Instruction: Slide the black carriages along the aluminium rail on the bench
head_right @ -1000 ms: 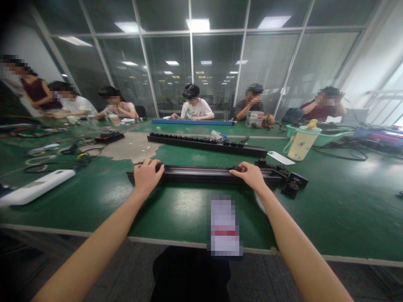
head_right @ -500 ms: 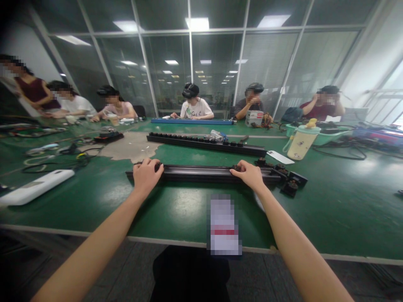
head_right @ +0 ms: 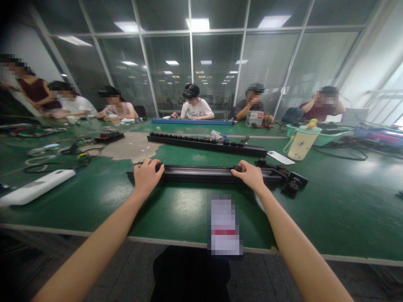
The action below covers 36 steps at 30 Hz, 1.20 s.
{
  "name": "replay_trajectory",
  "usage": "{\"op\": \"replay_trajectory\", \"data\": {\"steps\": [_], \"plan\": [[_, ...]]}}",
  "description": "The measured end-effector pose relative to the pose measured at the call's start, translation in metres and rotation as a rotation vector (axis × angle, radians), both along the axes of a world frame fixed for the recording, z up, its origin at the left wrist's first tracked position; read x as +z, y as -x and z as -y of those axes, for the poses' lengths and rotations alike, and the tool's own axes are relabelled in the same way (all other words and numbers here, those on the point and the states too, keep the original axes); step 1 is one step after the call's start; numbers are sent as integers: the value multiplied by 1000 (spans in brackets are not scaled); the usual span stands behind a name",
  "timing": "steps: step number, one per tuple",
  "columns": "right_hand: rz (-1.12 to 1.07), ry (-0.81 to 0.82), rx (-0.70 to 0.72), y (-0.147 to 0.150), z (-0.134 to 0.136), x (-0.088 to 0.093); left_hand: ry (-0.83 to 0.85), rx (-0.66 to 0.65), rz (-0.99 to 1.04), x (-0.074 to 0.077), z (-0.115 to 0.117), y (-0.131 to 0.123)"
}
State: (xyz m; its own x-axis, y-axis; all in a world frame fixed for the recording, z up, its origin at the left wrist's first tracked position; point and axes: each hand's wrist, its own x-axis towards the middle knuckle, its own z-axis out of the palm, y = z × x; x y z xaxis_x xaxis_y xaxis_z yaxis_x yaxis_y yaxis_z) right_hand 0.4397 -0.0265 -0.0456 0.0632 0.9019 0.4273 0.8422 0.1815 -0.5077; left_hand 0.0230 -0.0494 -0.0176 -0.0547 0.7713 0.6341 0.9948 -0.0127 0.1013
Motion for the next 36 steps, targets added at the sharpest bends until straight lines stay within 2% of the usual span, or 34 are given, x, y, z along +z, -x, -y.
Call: {"op": "replay_trajectory", "data": {"steps": [20, 29, 36], "plan": [[70, 29, -22, 2, 2, 6, -6, 7, -6, -1, -1, 0], [98, 38, 86, -10, -1, 3, 14, 9, -5, 2, 2, -1], [145, 39, 31, -10, -1, 1, 9, 16, -12, 1, 1, -1]]}}
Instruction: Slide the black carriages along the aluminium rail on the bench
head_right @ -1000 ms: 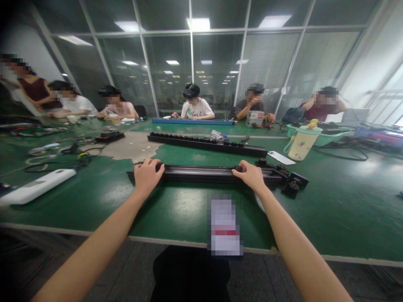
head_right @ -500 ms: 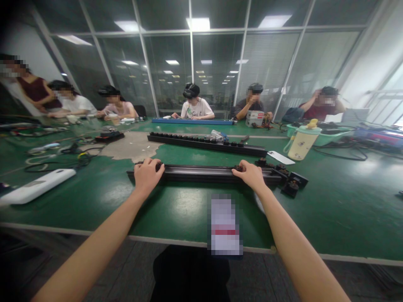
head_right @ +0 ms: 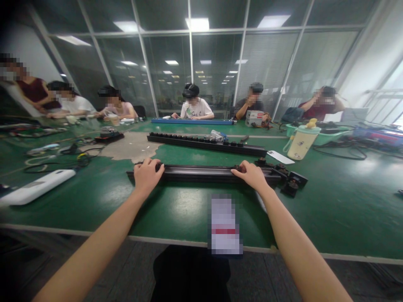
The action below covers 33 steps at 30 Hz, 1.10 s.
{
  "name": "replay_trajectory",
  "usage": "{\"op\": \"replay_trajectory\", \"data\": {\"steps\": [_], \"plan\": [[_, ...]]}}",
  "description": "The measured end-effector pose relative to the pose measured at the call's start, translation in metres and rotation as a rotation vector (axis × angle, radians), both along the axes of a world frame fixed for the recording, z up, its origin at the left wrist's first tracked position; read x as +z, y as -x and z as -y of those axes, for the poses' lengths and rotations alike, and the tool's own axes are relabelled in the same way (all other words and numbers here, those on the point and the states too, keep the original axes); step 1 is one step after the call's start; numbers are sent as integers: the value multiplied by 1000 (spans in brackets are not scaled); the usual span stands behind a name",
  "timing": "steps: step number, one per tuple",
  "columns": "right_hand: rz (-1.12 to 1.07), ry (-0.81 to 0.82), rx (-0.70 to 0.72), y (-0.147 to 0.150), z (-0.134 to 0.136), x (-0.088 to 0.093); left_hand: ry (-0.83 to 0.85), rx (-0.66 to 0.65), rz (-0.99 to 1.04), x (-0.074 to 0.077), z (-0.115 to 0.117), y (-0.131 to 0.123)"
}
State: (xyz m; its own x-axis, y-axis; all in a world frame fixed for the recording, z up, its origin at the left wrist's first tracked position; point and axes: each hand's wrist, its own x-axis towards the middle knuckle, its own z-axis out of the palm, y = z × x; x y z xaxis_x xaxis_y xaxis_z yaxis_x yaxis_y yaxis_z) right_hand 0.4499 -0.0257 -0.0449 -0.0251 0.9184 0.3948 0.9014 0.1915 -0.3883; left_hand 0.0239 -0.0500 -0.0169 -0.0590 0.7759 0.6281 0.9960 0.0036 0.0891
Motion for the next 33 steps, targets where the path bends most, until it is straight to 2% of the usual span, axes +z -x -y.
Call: {"op": "replay_trajectory", "data": {"steps": [10, 33], "plan": [[-74, 44, -32, 3, 4, 2, -18, -6, -2, -2, -1, 1], [-28, 26, -64, 5, 4, -2, -5, -10, 14, 0, -1, 0]]}}
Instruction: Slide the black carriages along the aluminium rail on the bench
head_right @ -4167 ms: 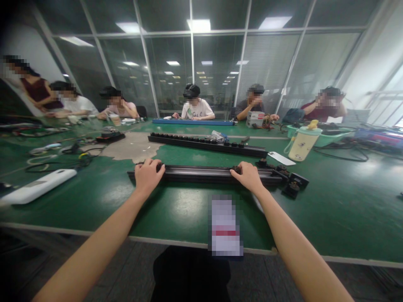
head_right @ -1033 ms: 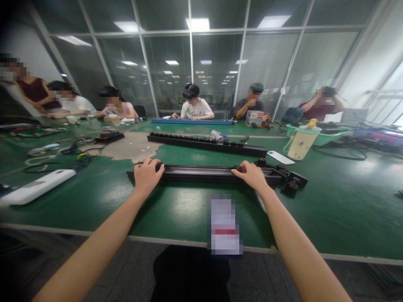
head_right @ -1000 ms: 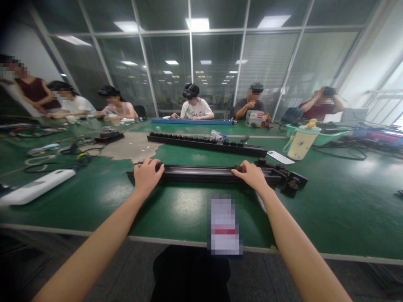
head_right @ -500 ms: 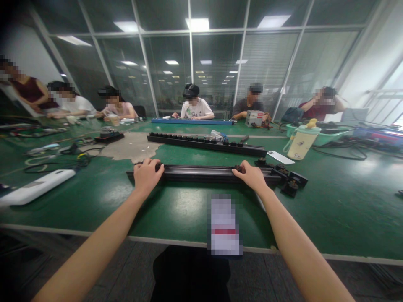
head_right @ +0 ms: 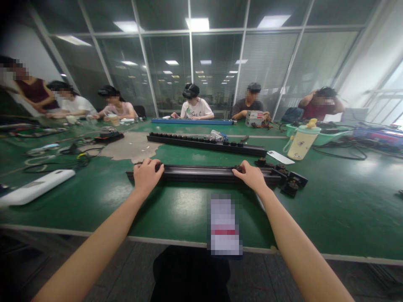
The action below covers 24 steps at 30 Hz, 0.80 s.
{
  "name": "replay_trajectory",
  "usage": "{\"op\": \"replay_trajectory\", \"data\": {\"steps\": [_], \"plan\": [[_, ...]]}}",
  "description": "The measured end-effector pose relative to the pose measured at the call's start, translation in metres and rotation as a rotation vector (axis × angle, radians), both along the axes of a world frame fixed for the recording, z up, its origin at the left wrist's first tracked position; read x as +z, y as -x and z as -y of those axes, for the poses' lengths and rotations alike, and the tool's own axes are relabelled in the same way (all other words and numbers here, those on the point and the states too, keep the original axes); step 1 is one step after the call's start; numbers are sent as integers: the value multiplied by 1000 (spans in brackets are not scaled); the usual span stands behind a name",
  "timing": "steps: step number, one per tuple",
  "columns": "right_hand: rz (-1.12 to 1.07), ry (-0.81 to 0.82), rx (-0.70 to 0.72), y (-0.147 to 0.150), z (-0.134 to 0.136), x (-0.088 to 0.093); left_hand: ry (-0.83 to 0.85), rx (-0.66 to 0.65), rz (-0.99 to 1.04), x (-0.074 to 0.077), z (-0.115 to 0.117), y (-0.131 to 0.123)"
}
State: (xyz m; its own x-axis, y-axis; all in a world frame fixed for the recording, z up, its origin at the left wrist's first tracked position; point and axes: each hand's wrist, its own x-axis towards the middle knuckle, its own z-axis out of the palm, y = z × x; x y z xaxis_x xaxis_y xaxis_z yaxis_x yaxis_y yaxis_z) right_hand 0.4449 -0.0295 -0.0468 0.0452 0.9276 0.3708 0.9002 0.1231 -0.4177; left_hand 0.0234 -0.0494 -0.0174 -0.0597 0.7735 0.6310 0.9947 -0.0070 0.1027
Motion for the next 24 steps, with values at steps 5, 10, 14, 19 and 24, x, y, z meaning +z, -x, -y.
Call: {"op": "replay_trajectory", "data": {"steps": [5, 10, 14, 19, 24], "plan": [[3, -4, -4, 1, 1, 1, -5, -2, 0, -1, -1, 1], [-3, -14, 8, 2, 2, 3, -12, 0, -10, -1, -1, 1], [-7, -34, 12, 2, 2, 3, -11, 1, -3, -1, 0, 1], [-3, -48, 15, 1, 0, 1, -8, -1, 2, -1, 0, 1], [4, -41, -3, 1, 0, 0, 3, 4, -1, 0, 0, 0]]}}
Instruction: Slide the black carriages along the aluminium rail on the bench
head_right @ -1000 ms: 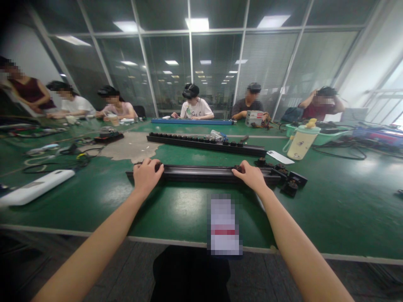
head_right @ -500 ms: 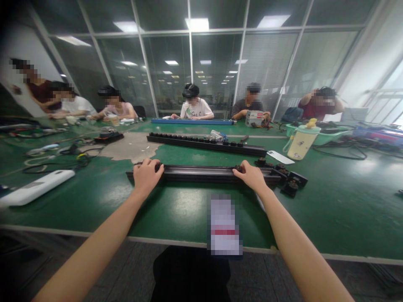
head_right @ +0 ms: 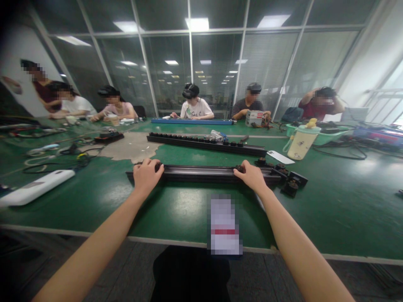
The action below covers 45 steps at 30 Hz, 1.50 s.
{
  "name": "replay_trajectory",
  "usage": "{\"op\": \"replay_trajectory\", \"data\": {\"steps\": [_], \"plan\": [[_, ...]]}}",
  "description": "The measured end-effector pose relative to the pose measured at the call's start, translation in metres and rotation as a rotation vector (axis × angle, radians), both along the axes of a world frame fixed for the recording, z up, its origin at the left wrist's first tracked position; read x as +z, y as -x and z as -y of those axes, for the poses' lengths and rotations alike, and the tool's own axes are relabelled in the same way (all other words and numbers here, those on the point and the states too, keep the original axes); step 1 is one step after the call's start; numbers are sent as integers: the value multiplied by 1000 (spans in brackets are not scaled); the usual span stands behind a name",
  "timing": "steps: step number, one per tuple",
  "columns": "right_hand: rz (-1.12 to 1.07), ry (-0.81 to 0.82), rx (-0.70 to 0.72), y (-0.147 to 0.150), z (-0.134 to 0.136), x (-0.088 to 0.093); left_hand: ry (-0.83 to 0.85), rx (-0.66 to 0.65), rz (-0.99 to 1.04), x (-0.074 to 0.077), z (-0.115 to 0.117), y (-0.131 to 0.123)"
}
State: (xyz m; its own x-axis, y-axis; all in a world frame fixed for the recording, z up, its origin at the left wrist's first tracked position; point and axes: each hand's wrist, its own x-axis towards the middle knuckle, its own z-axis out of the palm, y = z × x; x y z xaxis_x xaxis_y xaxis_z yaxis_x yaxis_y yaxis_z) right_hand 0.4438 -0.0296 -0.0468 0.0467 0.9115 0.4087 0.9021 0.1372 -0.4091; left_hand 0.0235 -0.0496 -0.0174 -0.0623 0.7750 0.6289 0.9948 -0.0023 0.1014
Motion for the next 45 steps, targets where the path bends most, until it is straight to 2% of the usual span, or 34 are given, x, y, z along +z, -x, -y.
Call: {"op": "replay_trajectory", "data": {"steps": [11, 19, 28, 45], "plan": [[-32, -4, 9, 0, 1, 1, -8, 4, -13, -1, -1, 1], [-6, 43, -97, 3, 4, 3, -3, 5, -9, 0, 0, 1], [113, 16, -64, 4, 6, 4, -5, -1, -7, 0, 1, -1], [27, 32, -78, 6, 5, 7, -8, 2, -18, 0, 1, 0]]}}
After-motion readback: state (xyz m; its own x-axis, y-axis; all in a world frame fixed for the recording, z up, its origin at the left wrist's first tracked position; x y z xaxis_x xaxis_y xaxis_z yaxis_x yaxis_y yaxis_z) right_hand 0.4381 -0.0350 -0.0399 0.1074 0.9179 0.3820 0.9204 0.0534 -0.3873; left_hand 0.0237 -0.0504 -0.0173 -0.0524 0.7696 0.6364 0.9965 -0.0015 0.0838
